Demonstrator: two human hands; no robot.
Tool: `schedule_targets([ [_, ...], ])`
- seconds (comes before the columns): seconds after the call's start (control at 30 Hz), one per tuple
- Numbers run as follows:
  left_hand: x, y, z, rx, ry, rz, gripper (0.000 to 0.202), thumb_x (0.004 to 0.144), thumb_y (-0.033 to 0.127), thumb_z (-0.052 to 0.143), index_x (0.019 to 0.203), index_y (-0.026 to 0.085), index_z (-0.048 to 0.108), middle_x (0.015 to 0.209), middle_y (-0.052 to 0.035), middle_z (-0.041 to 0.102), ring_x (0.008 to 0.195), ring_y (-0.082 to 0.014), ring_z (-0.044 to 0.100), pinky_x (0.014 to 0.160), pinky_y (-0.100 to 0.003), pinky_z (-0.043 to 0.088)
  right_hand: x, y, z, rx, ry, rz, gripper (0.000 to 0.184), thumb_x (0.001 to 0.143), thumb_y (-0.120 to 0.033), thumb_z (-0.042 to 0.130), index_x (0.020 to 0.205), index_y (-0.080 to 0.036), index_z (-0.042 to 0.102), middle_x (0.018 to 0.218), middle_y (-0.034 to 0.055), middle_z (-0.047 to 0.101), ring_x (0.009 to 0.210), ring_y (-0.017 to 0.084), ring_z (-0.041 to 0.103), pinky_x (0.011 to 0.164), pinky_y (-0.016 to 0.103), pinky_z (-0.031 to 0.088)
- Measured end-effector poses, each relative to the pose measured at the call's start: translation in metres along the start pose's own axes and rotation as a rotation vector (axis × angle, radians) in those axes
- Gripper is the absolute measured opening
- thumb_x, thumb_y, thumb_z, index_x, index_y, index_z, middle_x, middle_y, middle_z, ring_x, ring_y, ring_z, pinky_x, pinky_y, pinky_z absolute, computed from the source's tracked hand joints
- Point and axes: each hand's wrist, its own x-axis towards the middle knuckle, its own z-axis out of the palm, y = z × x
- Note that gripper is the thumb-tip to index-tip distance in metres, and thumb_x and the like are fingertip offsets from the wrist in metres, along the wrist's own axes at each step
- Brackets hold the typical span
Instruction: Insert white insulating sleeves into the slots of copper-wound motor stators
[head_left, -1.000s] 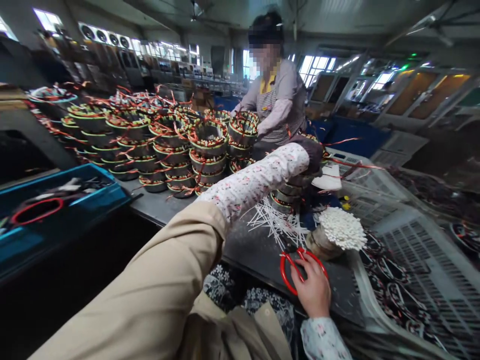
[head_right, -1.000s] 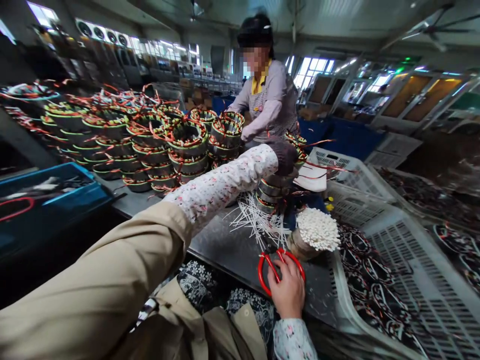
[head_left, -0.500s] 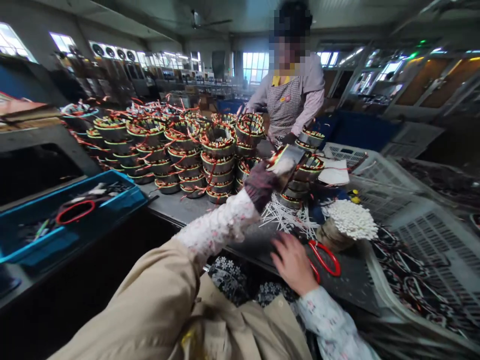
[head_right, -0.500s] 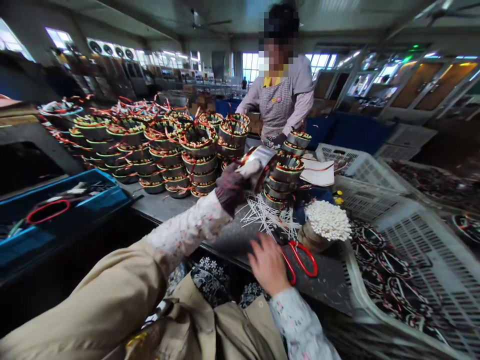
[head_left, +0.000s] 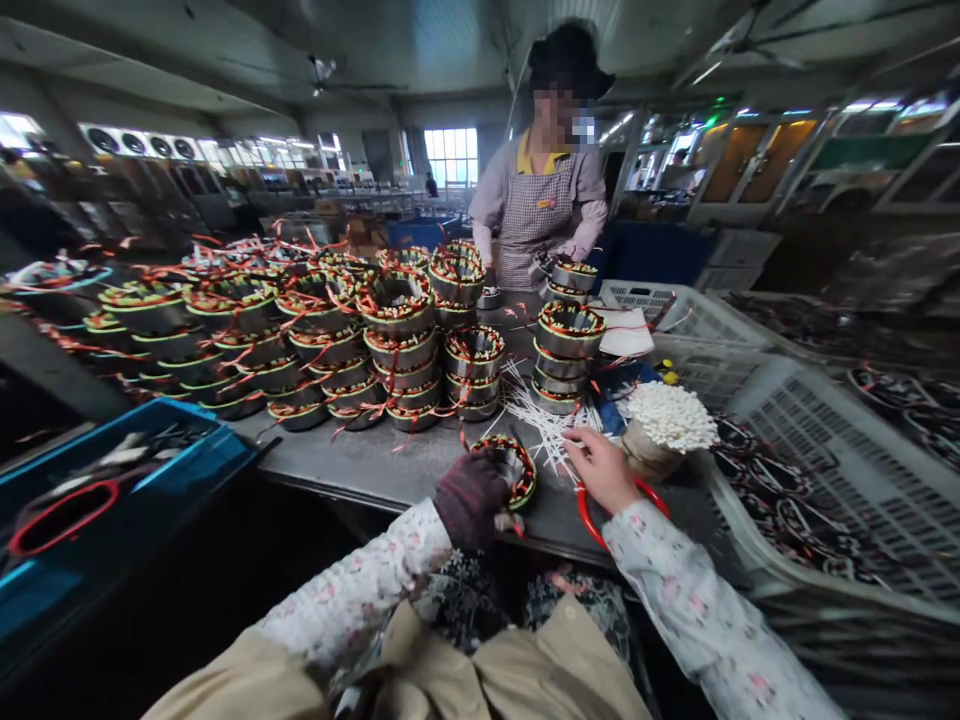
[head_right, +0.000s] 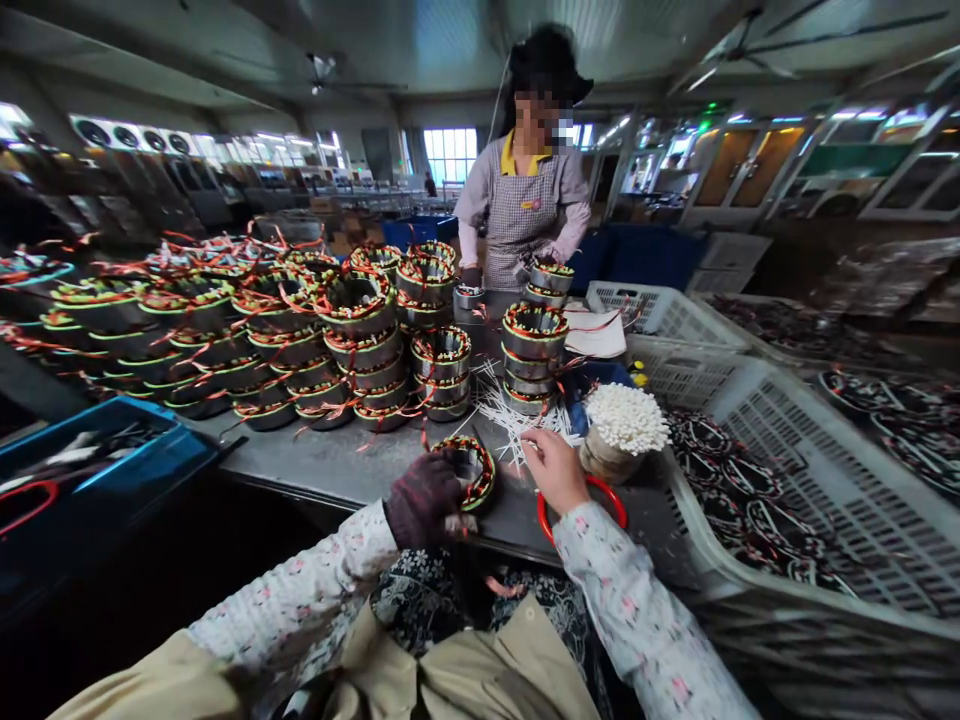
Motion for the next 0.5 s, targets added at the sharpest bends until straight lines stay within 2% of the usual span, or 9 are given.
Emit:
schedule_targets([
  [0.1, 0.001, -0.005, 0.008, -0.113, -0.058, 0.086, 0.028, 0.064, 0.053, 0.078, 0.081, 0.031, 0.079, 0.073, -0.0058, 0.074, 0.084, -0.0306, 0.074, 0.106, -0.047, 0.055, -0.040, -0.009, -0.012, 0.119, 0.144, 0.111, 0.040, 0.098, -0.046, 0.045, 0.095, -0.017, 0.072, 0.096, 0.0115, 0.075, 0.082, 0.021, 0.072, 0.071, 0.033, 0.060],
  [0.17, 0.003, -0.006, 0.014, -0.218, -0.014, 0.022, 0.020, 0.069, 0.047, 0.074, 0.079, 0.030, 0.079, 0.074, -0.0055, 0.076, 0.087, -0.0294, 0.075, 0.105, -0.045, 0.056, -0.061, -0.013, -0.015, 0.258, 0.308, 0.252, 0.040, 0.092, -0.054, 0.056, 0.089, -0.017, 0.071, 0.088, 0.0105, 0.075, 0.074, 0.021, 0.071, 0.067, 0.032, 0.058],
  [0.2, 0.004, -0.006, 0.017, -0.275, 0.024, -0.043, 0.020, 0.076, 0.046, 0.068, 0.079, 0.029, 0.079, 0.076, -0.0051, 0.077, 0.088, -0.0270, 0.075, 0.101, -0.040, 0.058, -0.068, -0.013, -0.017, 0.319, 0.402, 0.330, 0.041, 0.088, -0.057, 0.062, 0.085, -0.017, 0.070, 0.084, 0.0097, 0.074, 0.071, 0.020, 0.070, 0.066, 0.031, 0.057],
  [0.23, 0.004, -0.006, 0.020, -0.332, 0.063, -0.119, 0.030, 0.085, 0.046, 0.057, 0.081, 0.025, 0.079, 0.079, -0.0052, 0.077, 0.087, -0.0239, 0.075, 0.095, -0.035, 0.060, -0.074, -0.012, -0.019, 0.357, 0.492, 0.401, 0.042, 0.083, -0.059, 0.066, 0.083, -0.017, 0.069, 0.080, 0.0089, 0.073, 0.068, 0.019, 0.068, 0.064, 0.031, 0.056],
  [0.3, 0.005, -0.007, 0.025, -0.423, 0.134, -0.281, 0.062, 0.102, 0.045, 0.022, 0.090, 0.019, 0.077, 0.087, -0.0074, 0.078, 0.086, -0.0182, 0.076, 0.085, -0.029, 0.062, -0.078, -0.004, -0.023, 0.357, 0.621, 0.506, 0.047, 0.079, -0.064, 0.067, 0.081, -0.017, 0.065, 0.074, 0.0069, 0.069, 0.063, 0.017, 0.062, 0.061, 0.030, 0.053],
  [0.33, 0.005, -0.009, 0.027, -0.481, 0.185, -0.362, 0.077, 0.104, 0.044, 0.005, 0.104, 0.012, 0.075, 0.090, -0.0087, 0.078, 0.086, -0.0164, 0.076, 0.083, -0.028, 0.062, -0.079, 0.002, -0.026, 0.343, 0.670, 0.549, 0.049, 0.079, -0.066, 0.064, 0.081, -0.017, 0.063, 0.071, 0.0054, 0.066, 0.060, 0.015, 0.059, 0.060, 0.029, 0.051],
  [0.37, 0.003, -0.010, 0.029, -0.557, 0.258, -0.443, 0.085, 0.103, 0.044, -0.006, 0.115, 0.010, 0.071, 0.097, -0.0099, 0.078, 0.089, -0.0156, 0.076, 0.086, -0.029, 0.062, -0.078, 0.009, -0.028, 0.333, 0.708, 0.582, 0.050, 0.079, -0.067, 0.062, 0.082, -0.017, 0.061, 0.071, 0.0047, 0.065, 0.060, 0.015, 0.058, 0.060, 0.029, 0.051],
  [0.43, -0.008, -0.011, 0.033, -0.688, 0.455, -0.580, 0.075, 0.105, 0.050, 0.000, 0.132, 0.016, 0.062, 0.118, -0.0090, 0.075, 0.107, -0.0181, 0.073, 0.093, -0.035, 0.062, -0.074, 0.023, -0.034, 0.315, 0.796, 0.602, 0.047, 0.077, -0.064, 0.062, 0.082, -0.017, 0.059, 0.070, 0.0031, 0.061, 0.060, 0.014, 0.055, 0.060, 0.029, 0.049],
  [0.5, -0.030, -0.005, 0.037, -0.683, 0.605, -0.603, 0.054, 0.106, 0.053, 0.023, 0.138, 0.025, 0.057, 0.132, -0.0045, 0.069, 0.119, -0.0222, 0.068, 0.098, -0.040, 0.060, -0.067, 0.035, -0.040, 0.307, 0.880, 0.552, 0.041, 0.073, -0.057, 0.066, 0.081, -0.018, 0.058, 0.070, 0.0021, 0.059, 0.061, 0.013, 0.054, 0.059, 0.028, 0.048],
])
